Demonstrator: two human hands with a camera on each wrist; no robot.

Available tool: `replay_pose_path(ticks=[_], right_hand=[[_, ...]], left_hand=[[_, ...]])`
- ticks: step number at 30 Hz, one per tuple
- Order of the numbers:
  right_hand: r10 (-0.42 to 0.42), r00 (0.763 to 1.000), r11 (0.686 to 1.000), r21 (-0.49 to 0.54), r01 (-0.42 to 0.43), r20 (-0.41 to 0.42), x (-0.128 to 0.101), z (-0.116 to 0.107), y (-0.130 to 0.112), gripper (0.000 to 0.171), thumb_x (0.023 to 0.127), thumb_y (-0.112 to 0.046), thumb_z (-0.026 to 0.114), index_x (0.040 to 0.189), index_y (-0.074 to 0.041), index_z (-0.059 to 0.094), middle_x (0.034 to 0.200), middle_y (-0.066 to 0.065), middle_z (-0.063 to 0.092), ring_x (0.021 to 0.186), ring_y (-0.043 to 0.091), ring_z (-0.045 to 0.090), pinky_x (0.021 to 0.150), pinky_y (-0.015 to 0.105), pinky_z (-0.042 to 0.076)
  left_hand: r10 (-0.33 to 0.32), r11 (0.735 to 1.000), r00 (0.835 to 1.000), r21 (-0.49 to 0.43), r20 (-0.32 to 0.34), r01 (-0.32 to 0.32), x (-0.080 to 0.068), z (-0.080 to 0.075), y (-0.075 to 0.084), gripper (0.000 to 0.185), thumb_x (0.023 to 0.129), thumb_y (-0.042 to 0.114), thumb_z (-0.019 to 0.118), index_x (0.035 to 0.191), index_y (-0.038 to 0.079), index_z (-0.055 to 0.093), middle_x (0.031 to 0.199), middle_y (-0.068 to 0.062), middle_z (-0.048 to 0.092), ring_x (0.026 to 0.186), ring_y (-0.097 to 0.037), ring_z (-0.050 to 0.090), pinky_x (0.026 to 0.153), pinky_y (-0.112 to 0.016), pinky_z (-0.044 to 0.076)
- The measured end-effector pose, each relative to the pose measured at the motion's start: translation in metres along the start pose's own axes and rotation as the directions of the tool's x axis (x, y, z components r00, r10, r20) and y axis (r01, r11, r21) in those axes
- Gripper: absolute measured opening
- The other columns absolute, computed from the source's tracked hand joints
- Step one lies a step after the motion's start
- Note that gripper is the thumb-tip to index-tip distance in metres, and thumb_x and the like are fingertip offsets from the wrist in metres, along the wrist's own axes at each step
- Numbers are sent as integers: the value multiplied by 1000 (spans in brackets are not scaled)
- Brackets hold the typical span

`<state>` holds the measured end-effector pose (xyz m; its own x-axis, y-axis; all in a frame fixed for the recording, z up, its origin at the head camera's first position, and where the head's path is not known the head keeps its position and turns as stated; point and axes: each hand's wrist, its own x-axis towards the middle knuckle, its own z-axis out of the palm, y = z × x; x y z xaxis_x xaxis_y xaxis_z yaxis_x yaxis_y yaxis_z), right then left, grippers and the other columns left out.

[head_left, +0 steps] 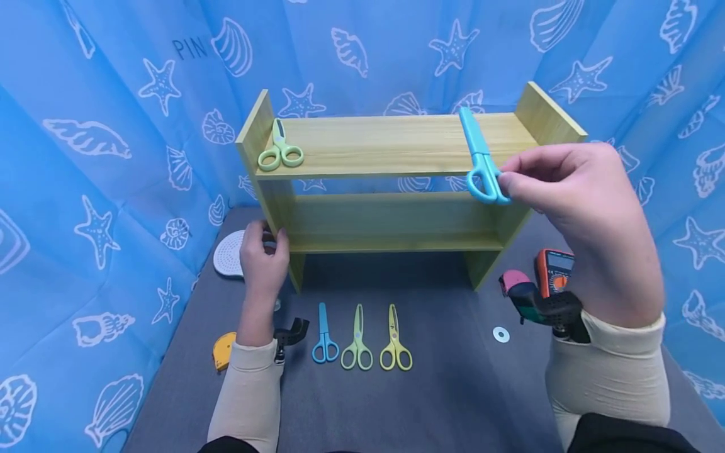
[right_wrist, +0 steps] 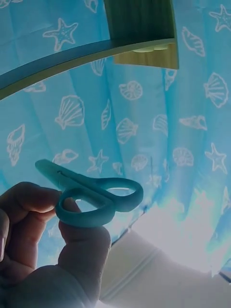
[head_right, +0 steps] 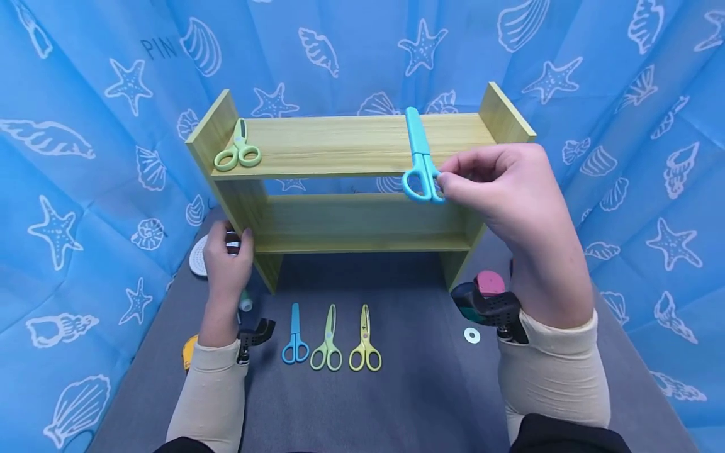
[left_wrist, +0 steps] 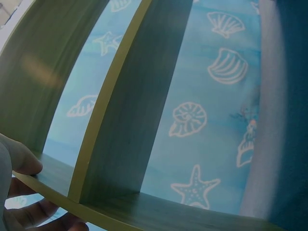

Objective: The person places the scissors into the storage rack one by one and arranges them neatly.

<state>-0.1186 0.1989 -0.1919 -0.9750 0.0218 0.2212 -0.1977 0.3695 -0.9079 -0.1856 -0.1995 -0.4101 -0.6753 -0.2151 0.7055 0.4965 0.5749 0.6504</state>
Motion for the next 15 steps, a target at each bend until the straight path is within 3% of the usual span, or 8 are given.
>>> replay_pose_path(ticks=[5, 12, 15], right_hand=[[-58, 998, 996, -61, 59, 11, 22, 13, -18, 18, 89, -17, 80, 100, -3, 80, 79, 1, 69, 77, 22, 47, 56, 28, 40], [-147, 988, 981, -117, 152, 50, 40, 40, -44, 20, 90, -23, 79, 101, -6, 81, 84, 5, 70, 89, 21, 49, 67, 33, 38], [-169, 983, 980, -94, 176, 78, 47, 54, -54, 18, 90, -21, 78, 99, -6, 81, 84, 6, 69, 91, 21, 49, 71, 35, 38]], left_hand=[[-8, 1000, 1000, 3, 9, 8, -1, -1, 0, 19, 98, 8, 63, 113, -4, 61, 103, -19, 61, 86, -30, 65, 65, -41, 56], [-13, 1000, 1000, 5, 17, 13, 0, -2, 2, 19, 98, 7, 64, 114, -4, 61, 104, -19, 61, 87, -31, 64, 67, -46, 56], [-13, 1000, 1000, 19, 20, 12, 0, -3, 3, 20, 99, 10, 64, 114, -2, 61, 105, -18, 61, 87, -28, 65, 67, -45, 57]])
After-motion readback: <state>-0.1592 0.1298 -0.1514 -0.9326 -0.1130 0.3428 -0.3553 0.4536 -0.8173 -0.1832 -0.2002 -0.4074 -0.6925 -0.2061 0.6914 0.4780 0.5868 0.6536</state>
